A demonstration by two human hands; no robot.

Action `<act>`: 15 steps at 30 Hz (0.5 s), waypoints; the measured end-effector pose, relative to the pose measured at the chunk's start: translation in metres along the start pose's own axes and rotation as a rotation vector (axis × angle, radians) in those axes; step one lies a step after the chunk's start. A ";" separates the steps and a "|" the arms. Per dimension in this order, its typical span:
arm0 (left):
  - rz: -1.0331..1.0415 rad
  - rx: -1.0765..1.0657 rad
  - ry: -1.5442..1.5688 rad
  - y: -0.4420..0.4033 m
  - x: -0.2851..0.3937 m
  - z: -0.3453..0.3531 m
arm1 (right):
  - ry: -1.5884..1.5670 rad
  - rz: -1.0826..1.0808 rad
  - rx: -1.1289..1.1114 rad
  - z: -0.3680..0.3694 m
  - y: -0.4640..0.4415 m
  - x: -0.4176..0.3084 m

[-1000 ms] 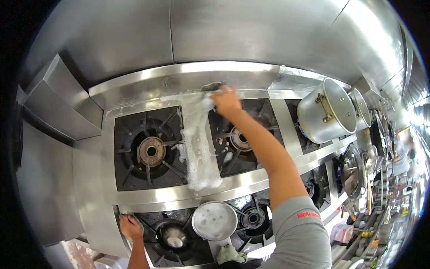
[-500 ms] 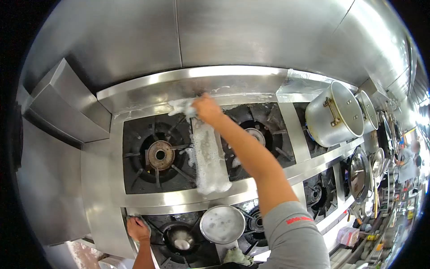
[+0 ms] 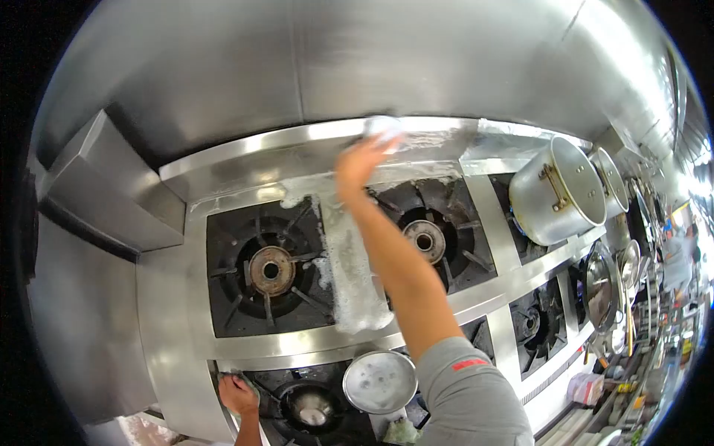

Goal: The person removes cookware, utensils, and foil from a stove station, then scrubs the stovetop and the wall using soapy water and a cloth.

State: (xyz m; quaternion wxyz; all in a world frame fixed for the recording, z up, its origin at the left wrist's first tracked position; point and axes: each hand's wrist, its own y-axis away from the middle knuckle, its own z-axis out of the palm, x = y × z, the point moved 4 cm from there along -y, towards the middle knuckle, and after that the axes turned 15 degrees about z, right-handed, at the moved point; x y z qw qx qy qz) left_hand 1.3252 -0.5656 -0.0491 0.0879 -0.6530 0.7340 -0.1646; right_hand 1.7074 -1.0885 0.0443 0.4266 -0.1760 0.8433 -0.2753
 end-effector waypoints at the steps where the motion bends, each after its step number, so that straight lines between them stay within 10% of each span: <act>1: -0.002 0.001 -0.033 0.001 0.000 0.001 | -0.341 0.117 -0.056 -0.027 0.005 -0.010; 4: 0.037 0.046 -0.090 -0.004 0.000 -0.002 | -0.009 -0.457 -0.428 -0.049 -0.014 -0.013; 9: -0.013 -0.009 -0.080 -0.002 0.001 -0.003 | 0.401 -0.003 -0.516 0.022 -0.127 0.111; 11: -0.052 -0.080 -0.030 -0.002 0.001 -0.004 | 0.930 -0.292 -0.479 0.031 -0.073 0.087; 15: -0.025 -0.036 -0.024 -0.003 0.003 -0.003 | 0.117 -0.074 -0.409 -0.050 -0.003 0.026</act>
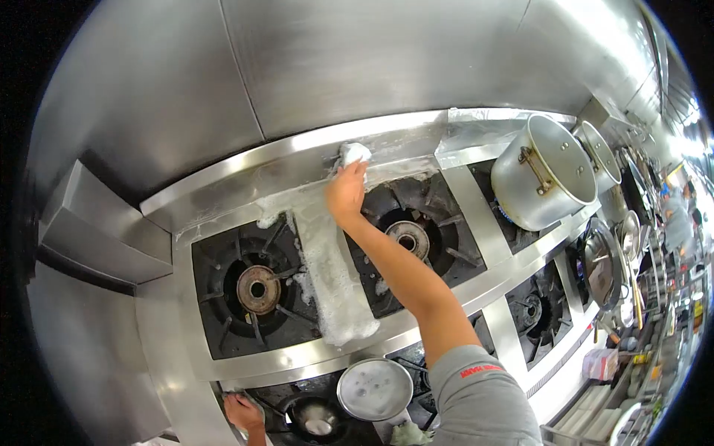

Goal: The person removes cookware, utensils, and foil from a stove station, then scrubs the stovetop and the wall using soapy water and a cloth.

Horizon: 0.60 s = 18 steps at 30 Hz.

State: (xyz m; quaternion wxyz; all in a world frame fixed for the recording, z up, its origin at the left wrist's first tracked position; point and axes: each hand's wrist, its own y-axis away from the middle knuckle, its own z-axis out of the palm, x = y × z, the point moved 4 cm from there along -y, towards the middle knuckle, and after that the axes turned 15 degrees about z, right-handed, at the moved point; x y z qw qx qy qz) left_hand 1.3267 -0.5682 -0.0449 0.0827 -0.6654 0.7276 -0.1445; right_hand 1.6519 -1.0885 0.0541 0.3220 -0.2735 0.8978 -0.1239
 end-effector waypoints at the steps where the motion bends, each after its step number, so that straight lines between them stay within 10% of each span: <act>1: -0.004 0.038 -0.034 0.000 0.002 -0.002 | -0.232 0.113 -0.122 -0.014 0.000 0.000; 7: -0.014 -0.002 -0.031 -0.004 -0.005 0.005 | -0.482 0.267 -0.305 -0.153 -0.005 0.069; 10: 0.039 0.062 -0.030 0.000 -0.001 -0.001 | -0.273 -0.236 -0.181 -0.140 0.013 0.092; 15: 0.046 0.085 -0.024 -0.004 0.006 -0.008 | -0.191 -0.292 -0.603 -0.117 0.028 0.103; 18: 0.017 0.049 -0.031 -0.003 -0.001 -0.004 | -0.039 -0.528 -0.432 -0.130 0.050 0.086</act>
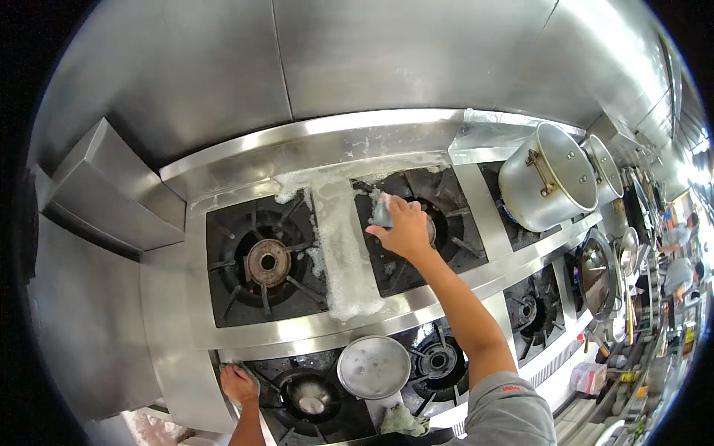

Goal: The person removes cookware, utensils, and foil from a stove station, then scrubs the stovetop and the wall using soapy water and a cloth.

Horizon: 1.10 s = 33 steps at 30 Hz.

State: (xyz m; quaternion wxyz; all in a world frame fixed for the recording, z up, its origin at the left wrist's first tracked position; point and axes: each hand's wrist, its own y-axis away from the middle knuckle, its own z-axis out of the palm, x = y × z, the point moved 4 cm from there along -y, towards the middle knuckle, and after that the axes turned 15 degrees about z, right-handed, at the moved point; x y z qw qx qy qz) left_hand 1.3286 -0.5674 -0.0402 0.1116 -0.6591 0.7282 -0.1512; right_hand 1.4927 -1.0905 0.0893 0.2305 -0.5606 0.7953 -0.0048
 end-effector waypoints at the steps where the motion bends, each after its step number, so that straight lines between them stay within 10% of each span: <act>1: -0.006 0.003 0.001 -0.001 0.001 -0.002 | -0.002 -0.004 0.000 0.005 0.000 -0.008; 24: -0.045 -0.022 0.006 0.005 -0.005 0.007 | -0.509 0.258 -0.059 0.029 -0.027 0.008; 33: -0.019 -0.020 0.006 0.005 -0.005 0.006 | 0.065 0.465 -0.107 0.011 -0.025 -0.008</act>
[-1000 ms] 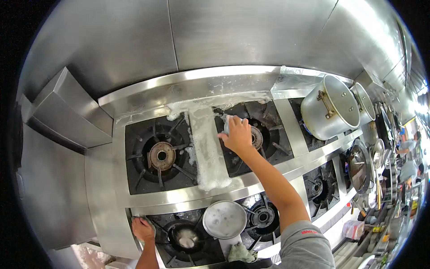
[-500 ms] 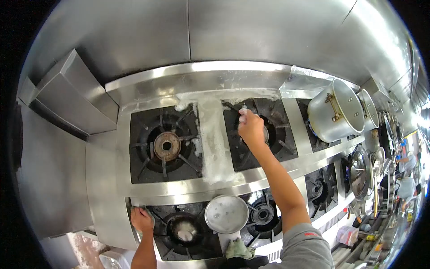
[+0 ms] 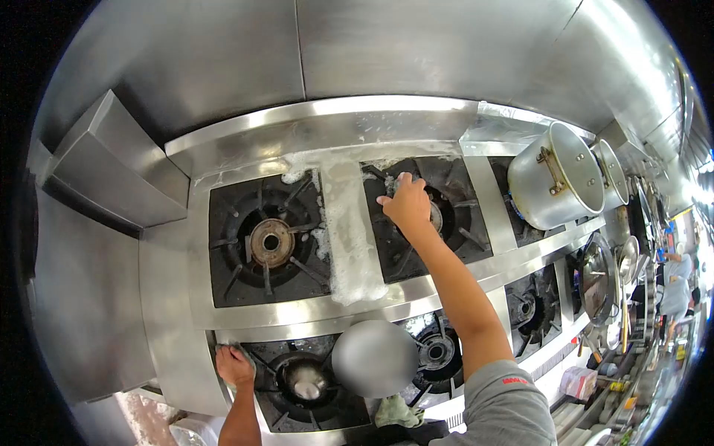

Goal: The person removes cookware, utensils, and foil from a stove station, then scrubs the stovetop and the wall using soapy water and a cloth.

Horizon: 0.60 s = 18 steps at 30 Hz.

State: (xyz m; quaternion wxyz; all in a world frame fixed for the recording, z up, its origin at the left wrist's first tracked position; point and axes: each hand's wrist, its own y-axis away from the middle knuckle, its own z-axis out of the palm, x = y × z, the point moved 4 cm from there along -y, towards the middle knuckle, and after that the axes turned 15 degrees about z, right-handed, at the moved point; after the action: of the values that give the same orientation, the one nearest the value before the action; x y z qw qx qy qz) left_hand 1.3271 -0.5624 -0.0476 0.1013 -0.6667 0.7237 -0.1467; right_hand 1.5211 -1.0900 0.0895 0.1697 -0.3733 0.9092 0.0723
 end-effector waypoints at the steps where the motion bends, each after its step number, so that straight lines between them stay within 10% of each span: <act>1: 0.002 0.002 0.002 0.000 0.000 0.000 | -0.001 0.002 0.004 -0.001 -0.001 0.000; 13: 0.013 0.050 0.006 -0.007 0.008 -0.009 | -0.305 0.067 0.078 -0.042 -0.067 0.063; 18: -0.023 0.005 0.005 -0.002 0.001 0.000 | -0.404 -0.062 0.729 -0.106 -0.113 0.043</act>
State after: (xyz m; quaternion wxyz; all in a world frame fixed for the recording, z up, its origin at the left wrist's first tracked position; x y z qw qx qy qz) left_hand 1.3288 -0.5636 -0.0464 0.0996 -0.6744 0.7158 -0.1514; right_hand 1.5449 -1.2260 0.1724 0.4679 -0.2942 0.8120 -0.1875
